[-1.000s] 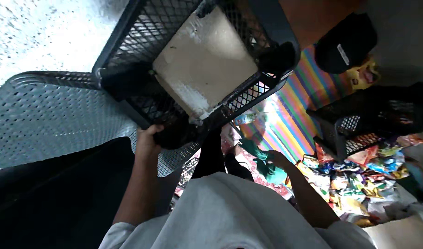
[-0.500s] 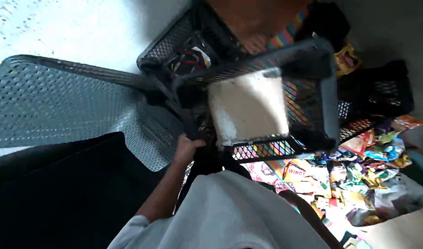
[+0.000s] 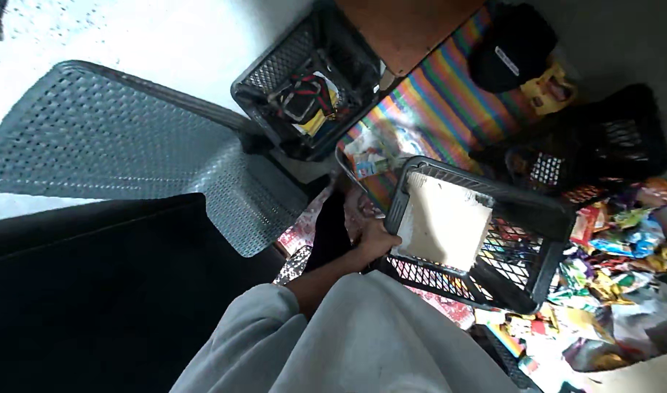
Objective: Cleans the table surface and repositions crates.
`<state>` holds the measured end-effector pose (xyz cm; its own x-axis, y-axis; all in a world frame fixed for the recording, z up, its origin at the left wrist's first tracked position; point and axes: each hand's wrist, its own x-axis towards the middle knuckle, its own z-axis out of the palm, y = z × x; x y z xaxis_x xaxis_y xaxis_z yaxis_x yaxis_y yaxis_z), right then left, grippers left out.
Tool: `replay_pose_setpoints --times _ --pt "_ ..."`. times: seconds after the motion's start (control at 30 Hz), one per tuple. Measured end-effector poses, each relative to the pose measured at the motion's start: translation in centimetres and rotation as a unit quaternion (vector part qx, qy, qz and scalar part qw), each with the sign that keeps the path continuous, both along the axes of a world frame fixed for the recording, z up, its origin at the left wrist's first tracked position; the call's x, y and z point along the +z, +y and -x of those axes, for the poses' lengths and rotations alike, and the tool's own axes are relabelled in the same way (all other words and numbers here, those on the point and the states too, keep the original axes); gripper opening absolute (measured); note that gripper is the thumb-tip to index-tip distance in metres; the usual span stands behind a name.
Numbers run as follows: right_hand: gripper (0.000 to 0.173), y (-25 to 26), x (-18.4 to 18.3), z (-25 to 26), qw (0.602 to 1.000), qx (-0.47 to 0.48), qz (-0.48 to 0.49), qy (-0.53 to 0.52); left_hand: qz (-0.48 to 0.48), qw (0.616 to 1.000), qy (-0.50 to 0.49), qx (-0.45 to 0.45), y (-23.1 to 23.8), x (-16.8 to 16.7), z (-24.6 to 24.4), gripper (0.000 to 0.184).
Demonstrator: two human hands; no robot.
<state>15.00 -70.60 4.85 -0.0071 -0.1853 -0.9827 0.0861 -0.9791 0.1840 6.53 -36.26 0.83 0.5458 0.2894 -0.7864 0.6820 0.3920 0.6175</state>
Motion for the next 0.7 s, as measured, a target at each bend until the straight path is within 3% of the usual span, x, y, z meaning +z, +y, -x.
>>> replay_pose_setpoints --times 0.1,0.13,0.23,0.3,0.4,0.57,0.7 --pt "0.037 -1.4 1.9 1.1 0.986 -0.064 -0.144 -0.055 -0.012 0.999 0.014 -0.028 -0.8 -0.4 -0.7 0.039" --pt "0.037 -0.1 4.0 1.3 0.975 -0.07 -0.197 -0.08 -0.014 0.999 0.019 -0.035 -1.2 -0.8 -0.9 0.039" --pt "0.041 13.4 14.3 -0.8 0.989 -0.133 0.016 -0.06 -0.014 0.999 0.024 -0.039 -2.8 -2.6 -1.5 0.04" --pt "0.039 14.1 15.5 -0.5 0.986 -0.138 0.014 -0.092 -0.014 0.998 0.032 -0.051 -3.8 -4.0 -1.7 0.044" --pt "0.035 5.4 8.7 2.0 0.974 -0.15 -0.063 -0.158 -0.021 0.996 0.041 -0.075 -5.3 -5.7 -1.8 0.049" --pt "0.037 -7.6 -1.3 2.5 0.968 -0.152 -0.069 -0.189 -0.018 0.995 0.042 -0.093 -6.8 -6.9 -2.7 0.052" --pt "0.034 -10.1 -2.2 2.1 0.959 -0.183 -0.079 -0.199 -0.029 0.994 0.04 -0.099 -7.9 -8.0 -2.9 0.047"
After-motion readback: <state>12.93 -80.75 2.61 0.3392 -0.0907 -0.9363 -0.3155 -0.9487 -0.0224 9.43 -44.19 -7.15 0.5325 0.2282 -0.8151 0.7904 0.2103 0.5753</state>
